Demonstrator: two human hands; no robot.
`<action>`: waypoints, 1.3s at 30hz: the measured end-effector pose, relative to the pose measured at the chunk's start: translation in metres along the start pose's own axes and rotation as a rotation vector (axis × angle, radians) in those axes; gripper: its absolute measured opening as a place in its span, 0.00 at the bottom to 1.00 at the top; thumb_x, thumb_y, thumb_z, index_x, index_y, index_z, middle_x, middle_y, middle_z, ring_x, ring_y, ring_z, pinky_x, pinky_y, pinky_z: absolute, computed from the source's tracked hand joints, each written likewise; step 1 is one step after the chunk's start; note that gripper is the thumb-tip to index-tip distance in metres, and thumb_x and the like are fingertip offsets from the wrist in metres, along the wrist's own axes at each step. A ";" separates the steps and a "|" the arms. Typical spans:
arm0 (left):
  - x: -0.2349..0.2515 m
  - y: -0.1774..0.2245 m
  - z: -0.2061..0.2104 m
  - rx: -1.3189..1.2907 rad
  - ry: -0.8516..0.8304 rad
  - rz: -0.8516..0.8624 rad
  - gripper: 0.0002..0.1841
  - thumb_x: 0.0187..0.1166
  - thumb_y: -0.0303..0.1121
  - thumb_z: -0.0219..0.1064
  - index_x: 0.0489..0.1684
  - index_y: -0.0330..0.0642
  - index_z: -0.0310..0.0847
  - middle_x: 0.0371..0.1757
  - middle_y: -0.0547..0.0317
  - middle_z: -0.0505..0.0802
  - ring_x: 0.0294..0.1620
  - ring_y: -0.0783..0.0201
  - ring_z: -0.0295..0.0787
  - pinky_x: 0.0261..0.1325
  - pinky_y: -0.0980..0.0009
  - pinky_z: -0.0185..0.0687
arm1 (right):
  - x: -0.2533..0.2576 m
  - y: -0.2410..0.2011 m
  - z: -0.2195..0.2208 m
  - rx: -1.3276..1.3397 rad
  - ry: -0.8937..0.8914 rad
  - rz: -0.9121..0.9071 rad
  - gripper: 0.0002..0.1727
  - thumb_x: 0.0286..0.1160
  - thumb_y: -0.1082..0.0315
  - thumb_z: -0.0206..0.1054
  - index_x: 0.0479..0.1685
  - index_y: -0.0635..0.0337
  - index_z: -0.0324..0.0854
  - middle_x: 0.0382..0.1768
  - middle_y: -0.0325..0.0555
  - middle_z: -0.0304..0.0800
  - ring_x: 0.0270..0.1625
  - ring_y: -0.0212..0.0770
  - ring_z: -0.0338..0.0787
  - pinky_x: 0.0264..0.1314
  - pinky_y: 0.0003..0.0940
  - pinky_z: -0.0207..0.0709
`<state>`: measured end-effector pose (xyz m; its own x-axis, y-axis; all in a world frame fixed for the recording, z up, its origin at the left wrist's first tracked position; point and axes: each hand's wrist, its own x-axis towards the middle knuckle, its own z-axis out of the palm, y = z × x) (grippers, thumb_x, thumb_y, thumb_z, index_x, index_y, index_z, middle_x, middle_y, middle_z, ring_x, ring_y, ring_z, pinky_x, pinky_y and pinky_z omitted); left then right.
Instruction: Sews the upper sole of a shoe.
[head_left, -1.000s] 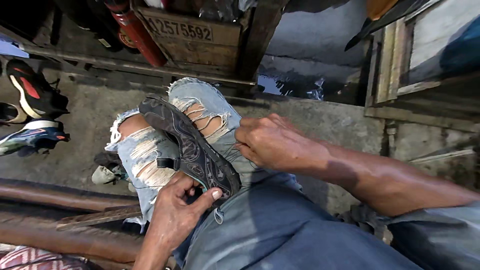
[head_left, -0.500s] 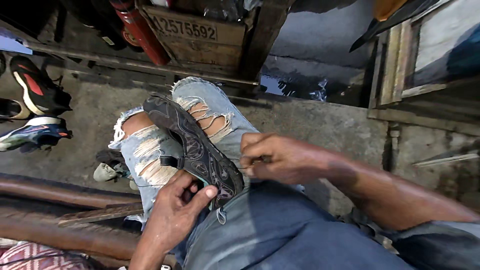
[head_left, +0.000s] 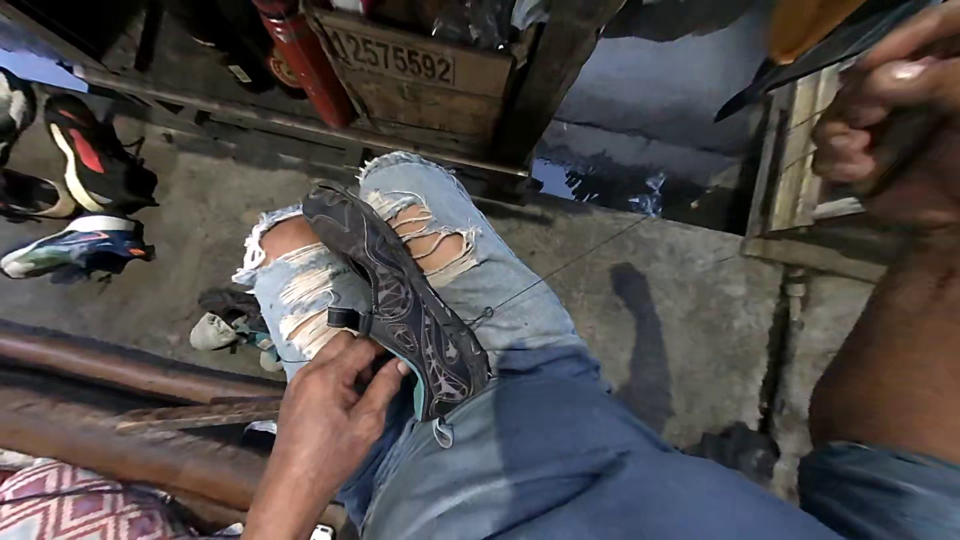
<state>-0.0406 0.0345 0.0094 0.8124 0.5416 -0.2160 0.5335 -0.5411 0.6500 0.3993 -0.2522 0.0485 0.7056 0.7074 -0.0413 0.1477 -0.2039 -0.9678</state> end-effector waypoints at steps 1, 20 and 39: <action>0.001 0.002 -0.001 0.036 0.011 -0.010 0.14 0.77 0.54 0.66 0.36 0.58 0.92 0.34 0.76 0.84 0.28 0.81 0.77 0.31 0.79 0.76 | 0.001 0.005 -0.002 -0.295 0.072 -0.013 0.08 0.83 0.62 0.63 0.54 0.45 0.82 0.36 0.30 0.86 0.27 0.25 0.84 0.22 0.22 0.80; 0.002 -0.041 -0.064 -0.783 0.188 0.046 0.16 0.84 0.49 0.65 0.41 0.49 0.93 0.63 0.60 0.91 0.59 0.62 0.90 0.61 0.66 0.87 | -0.025 -0.017 0.249 -0.437 -0.902 -0.070 0.17 0.71 0.45 0.76 0.33 0.48 0.89 0.25 0.29 0.84 0.27 0.25 0.80 0.32 0.29 0.76; 0.026 -0.048 -0.055 -1.132 0.125 -0.279 0.22 0.93 0.45 0.48 0.37 0.50 0.90 0.22 0.73 0.86 0.19 0.78 0.78 0.27 0.81 0.81 | -0.020 -0.017 0.251 -0.413 -0.941 0.006 0.15 0.80 0.51 0.71 0.34 0.53 0.85 0.22 0.34 0.83 0.28 0.30 0.83 0.33 0.34 0.77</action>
<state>-0.0578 0.1099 0.0123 0.6380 0.6447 -0.4211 0.1248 0.4531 0.8827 0.2086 -0.0930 0.0030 -0.0959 0.9130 -0.3964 0.4986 -0.3006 -0.8130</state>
